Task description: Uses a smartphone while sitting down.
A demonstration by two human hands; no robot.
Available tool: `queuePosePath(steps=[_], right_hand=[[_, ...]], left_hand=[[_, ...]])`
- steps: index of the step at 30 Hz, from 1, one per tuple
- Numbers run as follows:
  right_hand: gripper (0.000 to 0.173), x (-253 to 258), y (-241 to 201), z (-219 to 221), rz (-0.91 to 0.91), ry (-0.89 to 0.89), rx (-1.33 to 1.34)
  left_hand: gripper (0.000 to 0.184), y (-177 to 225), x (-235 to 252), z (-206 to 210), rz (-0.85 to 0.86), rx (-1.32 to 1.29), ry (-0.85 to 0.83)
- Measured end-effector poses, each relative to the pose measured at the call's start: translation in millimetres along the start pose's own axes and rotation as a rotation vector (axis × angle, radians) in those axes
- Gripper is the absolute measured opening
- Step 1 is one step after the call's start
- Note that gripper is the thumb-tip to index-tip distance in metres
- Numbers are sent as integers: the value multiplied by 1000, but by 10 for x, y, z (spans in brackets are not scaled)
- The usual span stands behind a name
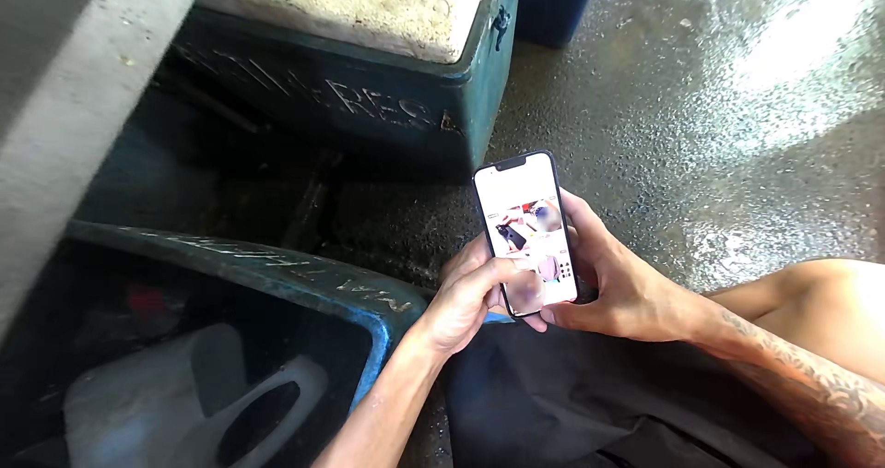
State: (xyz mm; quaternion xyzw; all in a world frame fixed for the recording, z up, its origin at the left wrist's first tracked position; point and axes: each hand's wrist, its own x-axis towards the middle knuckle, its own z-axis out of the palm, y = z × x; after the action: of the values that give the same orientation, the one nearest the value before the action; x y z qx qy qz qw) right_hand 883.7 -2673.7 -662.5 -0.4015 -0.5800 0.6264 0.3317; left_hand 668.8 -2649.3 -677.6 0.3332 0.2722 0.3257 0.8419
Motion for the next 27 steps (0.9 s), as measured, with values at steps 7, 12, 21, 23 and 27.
queuePosePath(steps=[7, 12, 21, 23, 27], right_hand=[[85, -6, 0, 17, -41, 17, 39], [93, -11, -9, 13, -25, 7, 40], [101, -11, -10, -2, 17, -1, -22], [91, -12, -12, 9, 9, 14, -10], [88, -10, -5, 17, -5, 24, -3]], left_hand=[[28, 5, 7, 2, 12, -21, -37], [29, -4, 3, -7, 18, -30, -30], [34, -1, 6, -16, 14, -47, -42], [35, -2, 6, -17, 11, -52, -48], [33, 6, 5, -8, 7, -59, -48]])
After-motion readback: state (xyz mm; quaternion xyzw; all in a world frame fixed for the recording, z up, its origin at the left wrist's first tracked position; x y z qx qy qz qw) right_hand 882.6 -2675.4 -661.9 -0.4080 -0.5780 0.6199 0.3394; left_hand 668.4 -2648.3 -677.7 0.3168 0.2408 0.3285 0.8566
